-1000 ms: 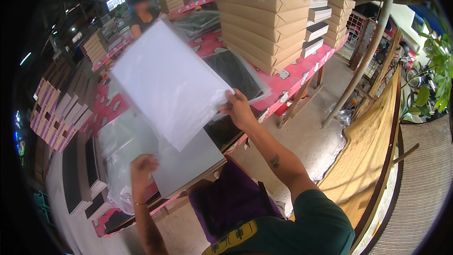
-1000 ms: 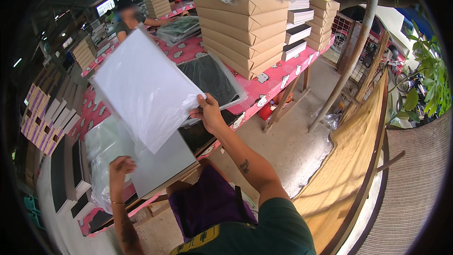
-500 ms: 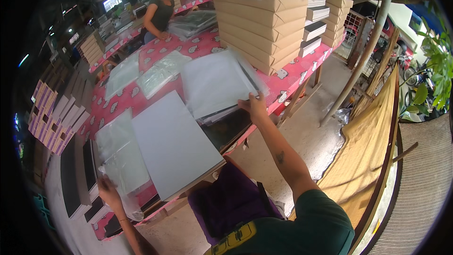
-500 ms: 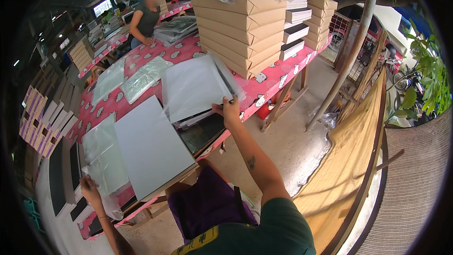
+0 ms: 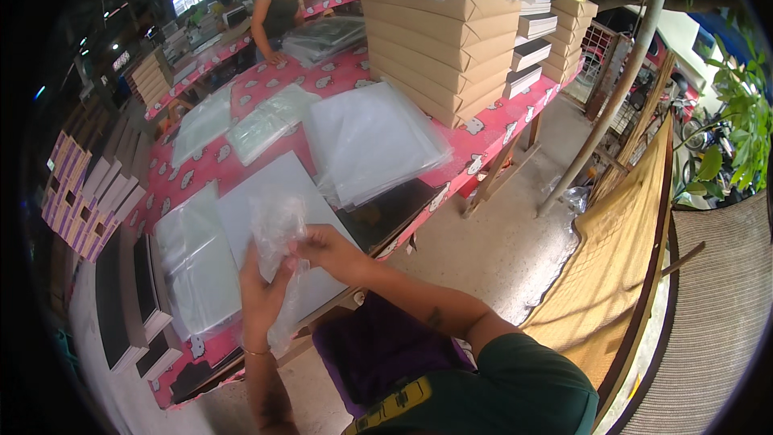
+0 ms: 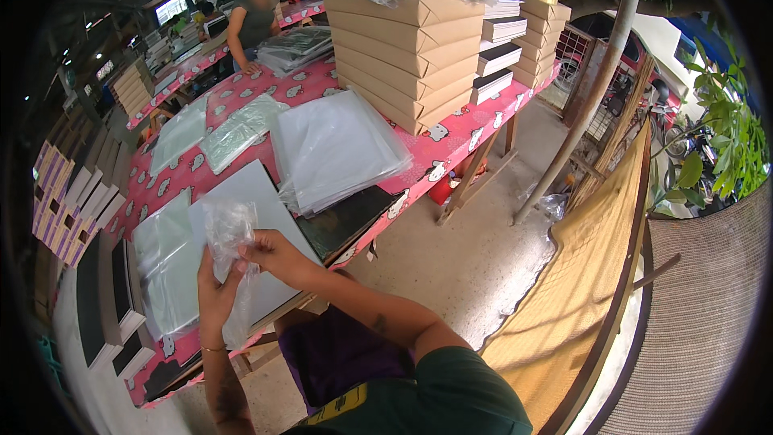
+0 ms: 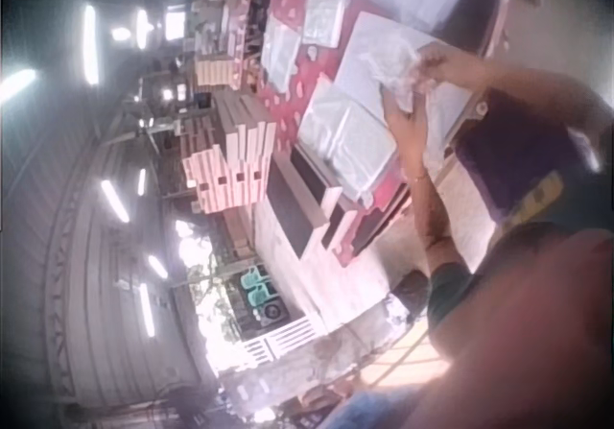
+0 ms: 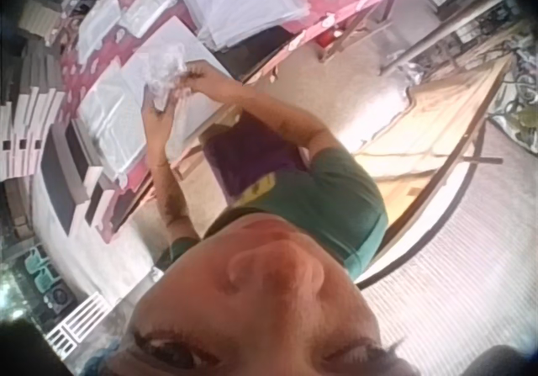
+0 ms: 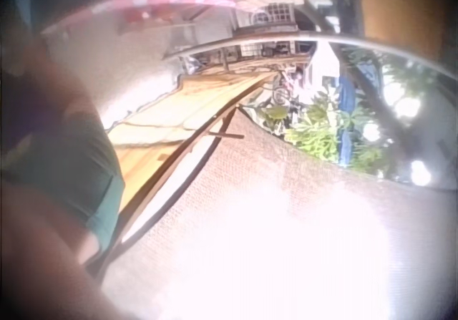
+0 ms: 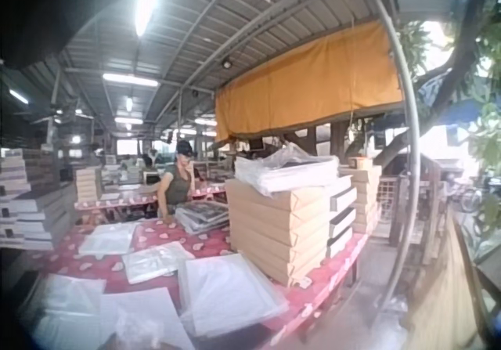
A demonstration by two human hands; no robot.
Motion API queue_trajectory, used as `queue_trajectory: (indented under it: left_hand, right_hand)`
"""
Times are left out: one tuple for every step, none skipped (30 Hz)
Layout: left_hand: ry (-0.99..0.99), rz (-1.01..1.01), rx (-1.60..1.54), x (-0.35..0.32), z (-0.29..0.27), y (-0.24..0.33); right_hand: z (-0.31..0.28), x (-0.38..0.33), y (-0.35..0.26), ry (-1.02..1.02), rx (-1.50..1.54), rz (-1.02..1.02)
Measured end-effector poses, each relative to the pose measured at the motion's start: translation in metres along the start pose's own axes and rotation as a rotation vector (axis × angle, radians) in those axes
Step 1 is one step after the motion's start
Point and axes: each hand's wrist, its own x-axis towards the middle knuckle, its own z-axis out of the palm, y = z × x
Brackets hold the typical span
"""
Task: The person picks up individual rectangular black and white items, slides each one into a clear plastic sleeve, and stacks the sleeved items on the table.
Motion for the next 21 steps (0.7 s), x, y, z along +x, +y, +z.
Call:
queue_trajectory:
  left_hand:
    - [-0.142, -0.116, -0.117, -0.002, -0.009, -0.016]
    - [-0.076, -0.151, -0.089, -0.009, -0.018, -0.025]
    - [-0.004, -0.183, -0.065, -0.011, -0.025, -0.026]
    - [0.061, -0.220, -0.039, -0.012, -0.030, -0.026]
    - [0.102, -0.241, -0.117, -0.009, -0.033, -0.023]
    - [0.106, -0.223, -0.071, -0.009, -0.035, -0.023]
    - [0.112, -0.207, -0.024, -0.010, -0.038, -0.022]
    - [0.121, -0.192, 0.026, -0.011, -0.041, -0.022]
    - [0.170, -0.151, 0.058, -0.010, -0.044, -0.022]
    - [0.215, -0.113, 0.093, -0.009, -0.045, -0.025]
    - [0.261, -0.077, 0.130, -0.007, -0.046, -0.029]
    - [0.257, -0.080, 0.089, -0.003, -0.043, -0.035]
    - [0.269, -0.081, 0.062, 0.000, -0.046, -0.039]
    - [0.282, -0.082, 0.035, 0.001, -0.050, -0.043]
    - [0.284, -0.109, -0.001, 0.002, -0.053, -0.043]
    - [0.286, -0.133, -0.047, 0.004, -0.055, -0.047]
    - [0.288, -0.155, -0.095, 0.004, -0.057, -0.049]
    - [0.279, -0.168, -0.049, 0.005, -0.061, -0.049]
    - [0.272, -0.185, -0.007, 0.004, -0.065, -0.051]
    - [0.263, -0.202, 0.033, 0.004, -0.069, -0.053]
    - [0.229, -0.223, -0.012, 0.005, -0.070, -0.052]
  right_hand:
    - [-0.004, 0.000, -0.006, 0.024, -0.072, -0.032]
    - [-0.010, 0.001, -0.014, 0.047, -0.145, -0.064]
    - [-0.017, 0.004, -0.020, 0.067, -0.222, -0.097]
    - [-0.026, 0.005, -0.023, 0.089, -0.237, -0.087]
    - [-0.034, 0.006, -0.024, 0.108, -0.252, -0.076]
    - [-0.038, 0.006, -0.026, 0.123, -0.264, -0.058]
    - [-0.038, 0.003, -0.027, 0.224, -0.322, -0.045]
    - [-0.035, 0.005, -0.025, 0.259, -0.242, -0.126]
    - [-0.030, 0.007, -0.020, 0.287, -0.158, -0.203]
    - [-0.025, 0.009, -0.014, 0.319, -0.070, -0.273]
    - [-0.028, 0.009, -0.012, 0.320, 0.025, -0.183]
    - [-0.038, 0.008, -0.008, 0.355, 0.039, -0.113]
    - [-0.042, 0.011, -0.005, 0.370, 0.058, -0.041]
    - [-0.045, 0.012, -0.002, 0.418, 0.064, -0.001]
    - [-0.048, 0.012, -0.003, 0.465, 0.066, 0.035]
    - [-0.061, 0.007, -0.006, 0.429, 0.058, -0.011]
    - [-0.069, 0.006, -0.005, 0.394, 0.050, -0.058]
    - [-0.057, 0.012, -0.009, 0.502, 0.002, -0.164]
    - [-0.039, 0.016, -0.017, 0.609, -0.049, -0.266]
    - [-0.033, 0.019, -0.018, 0.592, -0.104, -0.280]
    - [-0.026, 0.020, -0.022, 0.580, -0.159, -0.300]
